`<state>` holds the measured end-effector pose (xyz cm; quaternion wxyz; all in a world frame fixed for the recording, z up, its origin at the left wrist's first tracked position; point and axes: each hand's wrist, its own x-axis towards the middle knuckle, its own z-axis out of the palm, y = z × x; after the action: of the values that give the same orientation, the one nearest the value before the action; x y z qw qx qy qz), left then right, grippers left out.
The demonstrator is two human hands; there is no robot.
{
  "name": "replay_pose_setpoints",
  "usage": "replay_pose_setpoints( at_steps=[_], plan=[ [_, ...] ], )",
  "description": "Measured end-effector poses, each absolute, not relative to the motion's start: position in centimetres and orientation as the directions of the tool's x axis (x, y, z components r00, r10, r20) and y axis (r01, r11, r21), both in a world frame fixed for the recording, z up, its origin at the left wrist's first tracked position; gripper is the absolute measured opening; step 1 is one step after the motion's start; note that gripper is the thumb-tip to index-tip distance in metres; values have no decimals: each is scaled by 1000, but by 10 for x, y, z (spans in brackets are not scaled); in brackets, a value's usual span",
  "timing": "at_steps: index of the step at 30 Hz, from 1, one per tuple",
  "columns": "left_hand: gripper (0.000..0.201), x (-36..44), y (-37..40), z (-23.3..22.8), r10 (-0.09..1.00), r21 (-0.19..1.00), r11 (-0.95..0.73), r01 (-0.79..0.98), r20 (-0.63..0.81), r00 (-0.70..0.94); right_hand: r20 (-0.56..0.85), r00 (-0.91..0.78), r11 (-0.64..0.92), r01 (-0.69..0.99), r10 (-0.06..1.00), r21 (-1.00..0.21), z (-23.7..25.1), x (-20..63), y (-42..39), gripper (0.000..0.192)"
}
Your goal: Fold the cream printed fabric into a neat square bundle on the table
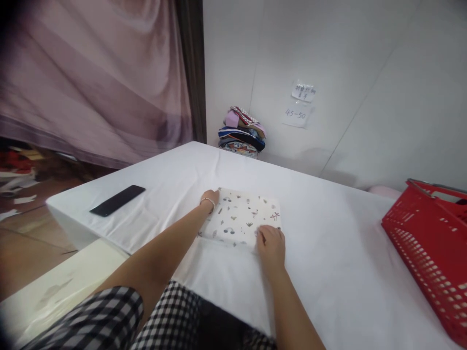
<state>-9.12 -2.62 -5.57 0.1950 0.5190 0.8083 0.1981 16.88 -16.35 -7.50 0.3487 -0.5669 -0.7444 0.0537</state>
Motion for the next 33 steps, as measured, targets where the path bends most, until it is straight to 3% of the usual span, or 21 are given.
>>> replay_pose_setpoints(
  at_steps=[6, 9, 12, 14, 18, 22, 26, 30, 33],
  plan=[
    [43, -87, -41, -39, 902, 526, 413, 743, -125, -413, 455, -116, 352, 805, 883, -477, -74, 169, -162, 26],
    [51, -81, -63, -31, 954, 455, 207, 866, 104, -282, 462, -120, 360, 801, 879, -478, -73, 168, -163, 26],
    [55, -72, -84, -34, 971, 245, -98, 964, 234, 39, 469, -120, 365, 799, 875, -477, -71, 167, -163, 25],
    [59, -67, -93, -41, 980, 184, -172, 968, 136, 148, 471, -122, 368, 798, 874, -477, -71, 167, -163, 25],
    [67, -61, -96, -53, 990, 156, -127, 980, -49, 136, 468, -127, 371, 798, 874, -475, -71, 168, -164, 26],
    [70, -60, -95, -53, 989, 126, -112, 986, -79, 123, 454, -131, 361, 807, 881, -468, -66, 165, -164, 26],
    [68, -59, -97, -51, 991, 125, -108, 986, -67, 117, 463, -265, 443, 832, 846, -333, -43, 140, -154, 32],
    [68, -59, -98, -52, 993, 135, -102, 986, -49, 110, 335, -458, 533, 827, 823, -178, -23, 112, -122, 50],
    [69, -60, -97, -53, 992, 151, -106, 983, -56, 115, 144, -455, 472, 872, 879, -127, -27, 116, -88, 61]
  ],
)
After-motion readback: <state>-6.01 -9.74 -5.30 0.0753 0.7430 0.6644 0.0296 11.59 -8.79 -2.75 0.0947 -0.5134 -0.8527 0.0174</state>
